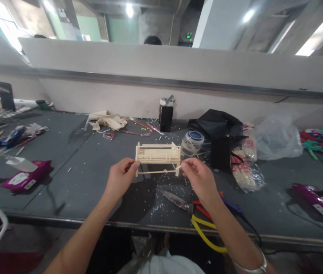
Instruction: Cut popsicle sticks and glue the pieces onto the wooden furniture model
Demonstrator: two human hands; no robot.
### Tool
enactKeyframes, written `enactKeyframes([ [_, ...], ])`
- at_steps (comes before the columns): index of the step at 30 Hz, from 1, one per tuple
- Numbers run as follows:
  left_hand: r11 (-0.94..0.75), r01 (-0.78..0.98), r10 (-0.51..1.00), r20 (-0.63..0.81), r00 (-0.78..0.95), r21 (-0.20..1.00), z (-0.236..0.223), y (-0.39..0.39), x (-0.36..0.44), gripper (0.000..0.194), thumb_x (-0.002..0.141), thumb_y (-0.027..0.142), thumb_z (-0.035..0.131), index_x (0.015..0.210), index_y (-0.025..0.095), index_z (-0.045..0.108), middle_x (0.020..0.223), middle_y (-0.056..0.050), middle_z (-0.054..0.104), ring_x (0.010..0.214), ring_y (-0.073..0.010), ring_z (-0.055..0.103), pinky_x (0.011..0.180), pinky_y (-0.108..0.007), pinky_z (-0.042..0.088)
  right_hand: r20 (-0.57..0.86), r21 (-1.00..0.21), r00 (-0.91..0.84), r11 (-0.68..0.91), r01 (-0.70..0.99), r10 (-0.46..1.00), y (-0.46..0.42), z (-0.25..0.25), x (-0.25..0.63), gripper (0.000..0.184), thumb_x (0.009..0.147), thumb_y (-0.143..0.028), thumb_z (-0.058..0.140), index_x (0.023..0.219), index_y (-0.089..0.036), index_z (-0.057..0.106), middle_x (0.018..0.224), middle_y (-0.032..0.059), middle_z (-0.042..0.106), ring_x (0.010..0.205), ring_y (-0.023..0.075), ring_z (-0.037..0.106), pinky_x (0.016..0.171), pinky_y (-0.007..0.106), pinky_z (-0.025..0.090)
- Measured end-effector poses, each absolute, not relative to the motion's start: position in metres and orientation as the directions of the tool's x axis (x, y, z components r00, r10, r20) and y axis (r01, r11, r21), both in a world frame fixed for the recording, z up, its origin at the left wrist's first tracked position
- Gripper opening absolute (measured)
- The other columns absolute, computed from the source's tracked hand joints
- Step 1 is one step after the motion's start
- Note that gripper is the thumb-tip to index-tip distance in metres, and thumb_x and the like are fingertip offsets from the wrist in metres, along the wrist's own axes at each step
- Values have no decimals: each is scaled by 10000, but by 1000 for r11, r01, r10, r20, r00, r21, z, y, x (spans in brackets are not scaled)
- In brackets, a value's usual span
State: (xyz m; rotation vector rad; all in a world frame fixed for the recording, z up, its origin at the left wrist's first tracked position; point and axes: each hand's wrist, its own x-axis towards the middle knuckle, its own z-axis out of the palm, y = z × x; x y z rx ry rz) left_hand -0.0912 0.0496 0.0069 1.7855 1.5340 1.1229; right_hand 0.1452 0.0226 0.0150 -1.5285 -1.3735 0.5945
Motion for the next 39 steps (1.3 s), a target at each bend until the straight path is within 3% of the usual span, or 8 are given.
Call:
enactKeyframes([
  [6,-205,544,971,238,10,814,25,39,-92,311,849,404,516,678,163,613,534,46,441,513,-97,402,488,-214,305,244,-877,245,106,468,938,10,29,143,297,811,-469,557,834,-179,620,767,45,677,683,185,630,663,297,486],
  [13,-193,515,977,210,26,835,24,25,-91,312,847,423,525,713,161,630,550,44,451,523,-95,390,483,-209,300,214,-863,264,56,502,940,-1,27,144,304,810,-485,543,812,-189,614,726,32,664,614,174,616,624,296,472],
  [27,-159,506,981,193,-16,848,23,21,-90,324,846,442,534,718,160,629,557,43,458,536,-101,408,500,-209,308,134,-910,272,10,415,953,-2,33,146,278,781,-467,568,788,-191,597,684,19,674,498,127,575,522,257,475],
  [39,-255,597,939,342,-35,761,8,26,-93,286,883,393,493,808,169,654,586,37,541,535,-105,482,523,-202,348,193,-908,186,104,405,963,4,18,143,245,831,-459,545,807,-216,569,838,41,708,695,187,678,704,314,516],
])
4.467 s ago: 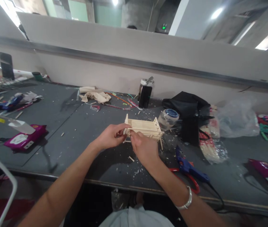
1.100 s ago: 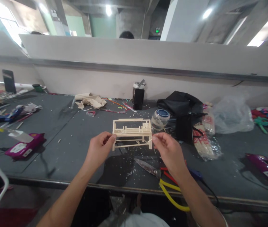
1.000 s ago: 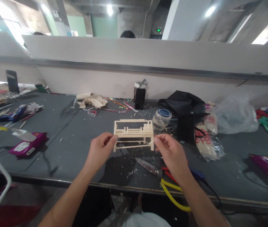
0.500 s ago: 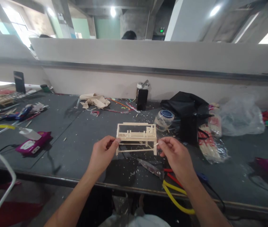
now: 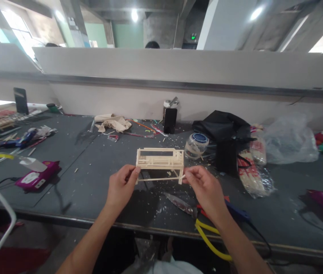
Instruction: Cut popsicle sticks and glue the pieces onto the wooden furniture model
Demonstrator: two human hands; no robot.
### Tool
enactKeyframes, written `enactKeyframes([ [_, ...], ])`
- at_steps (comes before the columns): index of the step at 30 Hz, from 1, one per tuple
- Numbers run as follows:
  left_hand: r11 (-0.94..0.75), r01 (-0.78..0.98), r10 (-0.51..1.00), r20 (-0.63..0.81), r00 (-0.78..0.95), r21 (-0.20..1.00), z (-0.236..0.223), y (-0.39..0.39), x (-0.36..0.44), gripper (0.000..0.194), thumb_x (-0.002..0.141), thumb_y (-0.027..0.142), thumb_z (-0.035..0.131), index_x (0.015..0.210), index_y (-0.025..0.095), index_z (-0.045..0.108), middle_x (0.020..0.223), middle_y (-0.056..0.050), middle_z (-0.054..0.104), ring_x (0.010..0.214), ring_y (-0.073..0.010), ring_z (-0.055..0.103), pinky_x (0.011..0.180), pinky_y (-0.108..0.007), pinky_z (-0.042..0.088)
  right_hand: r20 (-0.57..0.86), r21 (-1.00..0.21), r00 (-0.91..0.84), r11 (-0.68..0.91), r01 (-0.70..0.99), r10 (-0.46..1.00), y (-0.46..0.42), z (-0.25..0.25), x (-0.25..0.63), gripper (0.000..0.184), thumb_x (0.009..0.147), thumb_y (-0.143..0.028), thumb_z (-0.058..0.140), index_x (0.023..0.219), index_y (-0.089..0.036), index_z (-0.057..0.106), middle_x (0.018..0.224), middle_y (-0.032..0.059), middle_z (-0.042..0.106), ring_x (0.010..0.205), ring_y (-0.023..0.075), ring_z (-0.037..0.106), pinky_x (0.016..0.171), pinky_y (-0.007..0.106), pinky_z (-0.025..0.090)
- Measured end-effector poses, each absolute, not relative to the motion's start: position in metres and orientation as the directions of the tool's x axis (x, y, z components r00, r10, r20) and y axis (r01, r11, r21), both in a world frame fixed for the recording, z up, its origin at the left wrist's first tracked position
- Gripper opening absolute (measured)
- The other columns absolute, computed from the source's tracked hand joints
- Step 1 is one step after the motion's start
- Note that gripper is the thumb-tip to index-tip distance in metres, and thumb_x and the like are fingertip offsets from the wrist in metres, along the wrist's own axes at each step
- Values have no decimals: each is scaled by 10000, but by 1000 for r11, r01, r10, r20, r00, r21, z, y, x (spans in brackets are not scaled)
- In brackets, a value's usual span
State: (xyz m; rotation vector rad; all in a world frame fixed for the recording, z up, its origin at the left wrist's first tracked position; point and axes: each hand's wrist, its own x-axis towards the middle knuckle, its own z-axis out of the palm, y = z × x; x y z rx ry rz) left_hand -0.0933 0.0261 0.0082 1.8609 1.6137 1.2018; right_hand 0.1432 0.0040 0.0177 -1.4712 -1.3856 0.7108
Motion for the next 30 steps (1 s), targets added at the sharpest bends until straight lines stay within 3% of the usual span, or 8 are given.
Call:
enactKeyframes([
  [5,-243,655,941,339,-21,716,-9,25,-101,300,903,400,465,883,175,662,664,14,627,566,-112,544,545,-201,377,121,-924,93,78,374,988,5,7,144,204,812,-409,553,794,-207,576,773,21,691,696,185,682,698,308,517],
  [9,-133,784,951,301,-71,607,-18,9,-105,277,891,413,495,896,197,668,667,3,678,566,-134,604,542,-212,390,80,-929,52,55,366,995,-1,0,144,184,788,-382,579,760,-200,593,716,4,670,651,176,665,658,305,522],
  [11,-135,830,928,364,-87,542,-20,-3,-102,261,884,401,514,832,197,668,647,-3,686,562,-142,620,548,-217,403,65,-935,57,41,351,996,-3,-5,144,192,784,-389,581,754,-199,589,713,3,664,656,173,657,650,308,534],
  [13,-242,820,888,459,-28,518,-20,-14,-92,251,894,373,511,826,200,679,670,-14,709,557,-136,625,570,-217,431,51,-945,58,29,327,997,-3,-9,143,207,794,-405,571,770,-199,582,735,10,665,691,174,658,652,309,549],
  [16,-442,705,854,502,140,554,-19,-20,-67,267,915,338,494,1070,210,671,887,-55,758,629,-135,661,603,-208,474,34,-953,56,16,304,998,-4,-12,142,223,796,-422,569,779,-200,574,753,18,665,724,177,657,651,305,559],
  [19,-427,668,883,441,162,610,-17,-14,-45,334,917,328,484,1191,197,623,852,-57,757,560,-130,634,555,-212,465,30,-953,60,10,304,998,-5,-10,142,225,785,-425,575,771,-200,577,743,15,661,708,173,651,640,299,556],
  [26,-356,430,932,348,101,830,-17,7,-32,225,866,267,548,1011,190,701,869,-39,742,651,-134,628,631,-225,479,44,-949,41,29,314,998,-5,-6,143,193,798,-392,566,785,-199,573,756,9,638,709,164,637,637,294,560],
  [30,-277,319,961,266,76,907,-18,10,-31,202,832,278,597,965,190,720,740,2,703,588,-116,562,584,-215,450,49,-946,41,33,324,998,-3,-8,142,171,815,-367,556,793,-198,566,749,8,627,702,161,635,636,288,557],
])
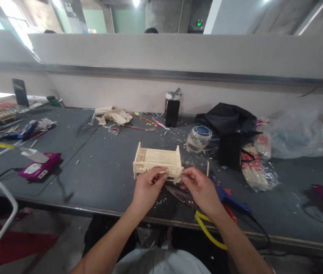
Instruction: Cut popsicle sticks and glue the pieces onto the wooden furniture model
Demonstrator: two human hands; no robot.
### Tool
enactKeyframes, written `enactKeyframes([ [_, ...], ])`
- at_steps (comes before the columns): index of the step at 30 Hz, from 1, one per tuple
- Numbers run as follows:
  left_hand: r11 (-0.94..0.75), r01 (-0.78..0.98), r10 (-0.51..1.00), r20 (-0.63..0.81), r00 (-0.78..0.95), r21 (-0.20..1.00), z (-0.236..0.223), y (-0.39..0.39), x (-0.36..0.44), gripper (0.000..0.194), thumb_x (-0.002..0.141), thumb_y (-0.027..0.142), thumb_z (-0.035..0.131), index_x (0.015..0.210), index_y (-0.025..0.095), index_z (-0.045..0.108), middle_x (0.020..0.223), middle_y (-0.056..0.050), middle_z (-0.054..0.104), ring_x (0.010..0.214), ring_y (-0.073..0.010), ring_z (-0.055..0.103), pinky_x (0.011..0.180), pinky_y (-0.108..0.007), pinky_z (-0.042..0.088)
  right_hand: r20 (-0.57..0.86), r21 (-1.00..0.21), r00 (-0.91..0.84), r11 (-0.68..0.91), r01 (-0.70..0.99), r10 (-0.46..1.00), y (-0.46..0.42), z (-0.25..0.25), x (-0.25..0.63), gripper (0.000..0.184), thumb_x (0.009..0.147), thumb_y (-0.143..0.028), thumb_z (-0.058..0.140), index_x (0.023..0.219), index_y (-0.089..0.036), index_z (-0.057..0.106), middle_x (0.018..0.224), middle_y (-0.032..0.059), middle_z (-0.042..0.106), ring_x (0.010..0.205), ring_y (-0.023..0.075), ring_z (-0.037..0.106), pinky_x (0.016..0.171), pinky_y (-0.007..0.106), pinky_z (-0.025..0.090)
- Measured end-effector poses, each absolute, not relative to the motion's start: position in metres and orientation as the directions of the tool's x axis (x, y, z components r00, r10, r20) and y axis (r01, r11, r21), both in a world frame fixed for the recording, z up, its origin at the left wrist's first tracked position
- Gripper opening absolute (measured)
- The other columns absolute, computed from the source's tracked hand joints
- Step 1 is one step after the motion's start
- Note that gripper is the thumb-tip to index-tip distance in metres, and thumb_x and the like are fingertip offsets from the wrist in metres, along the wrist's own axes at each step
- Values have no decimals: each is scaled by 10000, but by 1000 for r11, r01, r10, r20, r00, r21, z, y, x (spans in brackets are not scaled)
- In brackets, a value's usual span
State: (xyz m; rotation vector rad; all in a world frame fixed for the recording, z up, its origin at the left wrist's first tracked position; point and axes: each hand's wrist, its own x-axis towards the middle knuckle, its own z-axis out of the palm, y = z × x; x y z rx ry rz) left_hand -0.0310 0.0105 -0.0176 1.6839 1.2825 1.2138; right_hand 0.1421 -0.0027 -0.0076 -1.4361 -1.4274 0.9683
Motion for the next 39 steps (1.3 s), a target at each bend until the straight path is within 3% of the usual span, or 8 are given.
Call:
enactKeyframes([
  [10,-225,174,974,229,1,959,-19,18,-27,150,784,249,635,865,166,729,694,13,652,593,-104,511,579,-205,418,72,-938,52,50,344,996,0,-11,138,156,814,-353,545,792,-200,560,759,19,635,710,169,631,628,297,561],
  [17,-209,143,977,213,-13,967,-20,15,-27,177,773,244,653,915,177,733,509,70,462,479,-73,380,467,-179,328,91,-918,69,57,393,993,-2,-7,141,172,825,-373,538,807,-206,574,761,22,639,693,176,630,607,290,546],
  [21,-297,222,949,313,-40,929,-15,-4,-29,176,797,205,632,941,186,733,611,42,613,502,-68,448,510,-170,389,190,-864,158,88,496,969,-18,6,141,200,841,-399,548,810,-209,602,778,21,640,681,168,615,627,277,513],
  [25,-329,209,944,315,96,921,-12,-26,-29,181,810,224,643,965,198,731,722,14,706,513,-69,509,511,-162,416,300,-791,150,158,591,942,-36,12,129,206,877,-384,518,804,-212,605,736,7,646,627,147,600,601,247,480],
  [39,-249,147,962,226,156,957,-11,-30,-39,103,816,242,657,839,209,752,755,-9,717,645,-117,604,578,-191,441,309,-806,44,237,542,950,-48,13,110,153,874,-329,558,846,-210,649,795,3,693,716,135,637,649,215,483],
])
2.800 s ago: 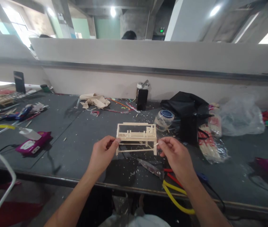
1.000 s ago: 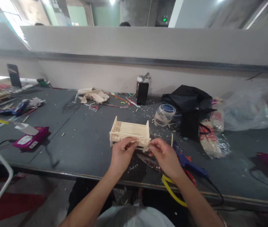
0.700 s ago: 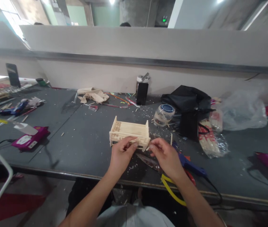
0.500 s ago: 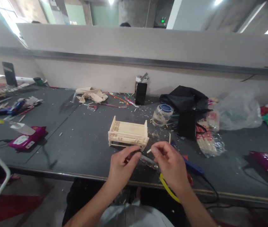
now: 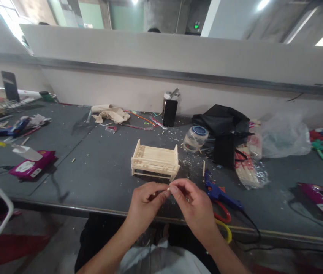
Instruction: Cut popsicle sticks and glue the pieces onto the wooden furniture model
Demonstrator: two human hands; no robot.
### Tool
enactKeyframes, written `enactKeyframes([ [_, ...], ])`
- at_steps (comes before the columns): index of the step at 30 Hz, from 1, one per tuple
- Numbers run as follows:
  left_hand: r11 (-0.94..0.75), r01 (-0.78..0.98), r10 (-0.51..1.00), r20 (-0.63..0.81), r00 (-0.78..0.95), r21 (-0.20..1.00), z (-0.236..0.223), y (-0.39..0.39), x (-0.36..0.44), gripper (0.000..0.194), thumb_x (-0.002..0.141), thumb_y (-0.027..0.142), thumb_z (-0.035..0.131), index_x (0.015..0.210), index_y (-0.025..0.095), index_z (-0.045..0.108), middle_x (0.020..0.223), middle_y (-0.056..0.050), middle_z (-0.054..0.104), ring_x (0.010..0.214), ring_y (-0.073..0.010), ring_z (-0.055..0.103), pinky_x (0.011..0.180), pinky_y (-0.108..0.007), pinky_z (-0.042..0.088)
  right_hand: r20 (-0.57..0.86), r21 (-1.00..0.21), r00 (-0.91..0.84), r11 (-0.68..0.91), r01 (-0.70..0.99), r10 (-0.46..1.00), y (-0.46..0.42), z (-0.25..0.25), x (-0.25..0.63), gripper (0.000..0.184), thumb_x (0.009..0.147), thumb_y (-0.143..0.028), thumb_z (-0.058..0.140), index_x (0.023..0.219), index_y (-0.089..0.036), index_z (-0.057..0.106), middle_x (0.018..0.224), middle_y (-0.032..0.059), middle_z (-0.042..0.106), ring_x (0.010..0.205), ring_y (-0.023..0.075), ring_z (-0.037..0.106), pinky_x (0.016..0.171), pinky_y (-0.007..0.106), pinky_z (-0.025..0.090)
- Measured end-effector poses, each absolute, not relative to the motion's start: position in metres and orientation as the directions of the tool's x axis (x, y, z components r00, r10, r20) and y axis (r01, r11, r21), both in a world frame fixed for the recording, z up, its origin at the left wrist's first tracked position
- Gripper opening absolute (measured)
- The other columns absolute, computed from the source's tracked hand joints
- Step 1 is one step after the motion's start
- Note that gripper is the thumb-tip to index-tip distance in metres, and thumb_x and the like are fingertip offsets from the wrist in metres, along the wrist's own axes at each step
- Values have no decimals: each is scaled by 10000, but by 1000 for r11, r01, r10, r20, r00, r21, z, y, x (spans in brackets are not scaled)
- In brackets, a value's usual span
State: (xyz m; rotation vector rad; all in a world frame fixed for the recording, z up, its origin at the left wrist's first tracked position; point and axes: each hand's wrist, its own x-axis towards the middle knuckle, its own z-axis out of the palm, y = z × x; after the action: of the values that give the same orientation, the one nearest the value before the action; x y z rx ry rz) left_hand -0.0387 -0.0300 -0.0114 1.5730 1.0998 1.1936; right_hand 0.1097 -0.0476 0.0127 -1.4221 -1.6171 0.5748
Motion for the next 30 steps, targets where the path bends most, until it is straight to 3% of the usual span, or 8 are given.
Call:
enactKeyframes([
  [5,-242,125,967,230,108,962,-12,-29,-39,97,806,249,668,821,209,756,687,-3,678,603,-110,566,551,-196,416,266,-856,37,219,468,963,-48,14,110,115,849,-313,606,855,-229,684,806,-13,689,721,122,626,637,200,473],
  [15,-425,243,905,400,146,872,-7,-23,-37,134,762,115,647,813,197,741,609,20,526,592,-103,463,549,-210,354,330,-789,72,234,568,941,-45,14,106,91,822,-248,609,759,-208,661,684,-30,626,573,103,524,546,205,419],
  [17,-339,158,938,319,139,928,-8,-22,-36,81,755,144,659,751,188,727,644,7,547,621,-106,479,555,-212,358,313,-781,48,228,582,949,-45,13,110,109,835,-264,598,762,-209,658,699,-25,633,594,109,542,560,212,425],
  [19,-84,-21,988,86,130,996,-9,-22,-35,56,743,227,694,752,173,704,641,13,538,557,-83,438,492,-199,320,282,-776,50,197,599,958,-45,11,116,129,853,-285,580,780,-211,655,732,-15,648,635,122,572,585,222,441],
  [21,226,-224,963,-183,197,948,-10,-22,-35,162,724,303,724,776,157,679,614,34,500,471,-46,344,420,-181,228,279,-747,65,174,642,958,-45,7,125,151,877,-303,549,809,-210,647,768,2,658,685,141,594,619,244,461],
  [23,413,-355,902,-321,290,839,-10,-21,-37,221,706,334,744,796,148,666,622,44,486,435,-20,283,395,-174,156,349,-652,53,202,731,936,-46,0,135,161,890,-300,525,838,-204,644,837,34,667,785,178,604,716,299,480],
  [27,444,-442,893,-342,294,779,-8,-18,-37,237,676,328,768,787,144,668,685,23,557,428,-8,320,383,-166,156,504,-404,-11,248,880,863,-56,-12,150,148,868,-277,548,905,-189,661,1014,101,652,1004,268,556,916,461,413],
  [30,256,-388,966,-246,78,885,-9,-15,-30,221,687,325,757,803,147,698,623,32,564,427,-25,355,383,-172,227,459,-511,40,227,829,887,-64,-12,150,141,886,-276,536,920,-200,649,969,76,654,913,221,590,830,381,473],
])
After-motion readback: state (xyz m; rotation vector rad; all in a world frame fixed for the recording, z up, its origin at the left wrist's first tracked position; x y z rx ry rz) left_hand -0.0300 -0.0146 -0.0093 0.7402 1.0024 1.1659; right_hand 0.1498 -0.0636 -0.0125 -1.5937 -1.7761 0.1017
